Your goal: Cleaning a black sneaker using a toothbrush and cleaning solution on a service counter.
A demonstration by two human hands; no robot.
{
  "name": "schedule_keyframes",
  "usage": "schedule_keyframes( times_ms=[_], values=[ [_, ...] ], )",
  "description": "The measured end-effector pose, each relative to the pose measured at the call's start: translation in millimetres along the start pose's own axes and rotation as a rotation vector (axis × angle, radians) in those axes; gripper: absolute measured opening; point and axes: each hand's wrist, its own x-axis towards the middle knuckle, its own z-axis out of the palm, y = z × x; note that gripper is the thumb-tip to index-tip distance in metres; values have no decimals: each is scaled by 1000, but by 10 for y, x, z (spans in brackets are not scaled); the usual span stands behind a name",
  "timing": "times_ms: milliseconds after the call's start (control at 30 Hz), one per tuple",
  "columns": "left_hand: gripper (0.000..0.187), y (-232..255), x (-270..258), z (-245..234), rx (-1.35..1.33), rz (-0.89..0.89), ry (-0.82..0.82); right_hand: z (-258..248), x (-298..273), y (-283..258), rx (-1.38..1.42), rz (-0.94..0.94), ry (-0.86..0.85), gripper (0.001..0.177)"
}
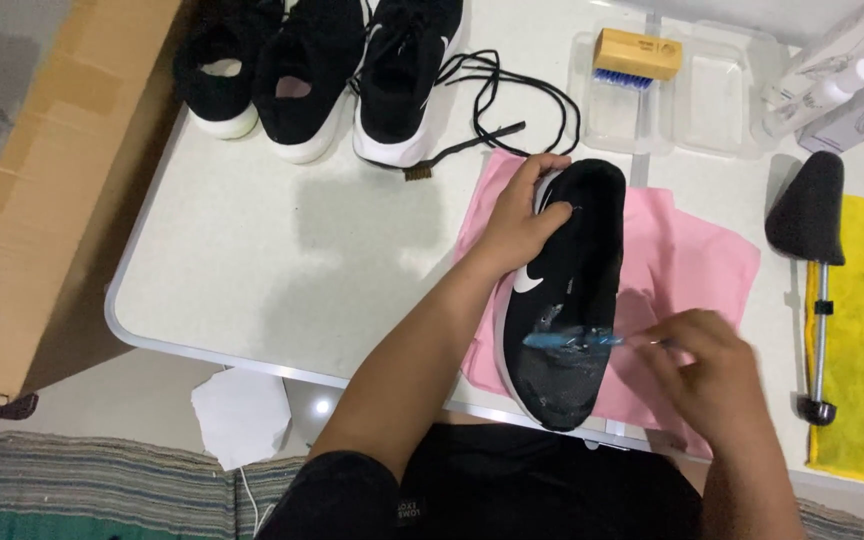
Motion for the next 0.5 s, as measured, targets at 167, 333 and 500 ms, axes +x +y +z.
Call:
schedule_keyframes(
  times_ms=[167,333,500],
  values=[
    [49,-33,11,-1,24,15,7,-69,-93,38,-78,19,109,16],
    [48,-45,8,-3,25,35,13,-50,-235,143,-184,-77,282,12],
    [48,-9,7,3,7,-4,12,-143,-312,-158,-312,39,247,14]
  ],
)
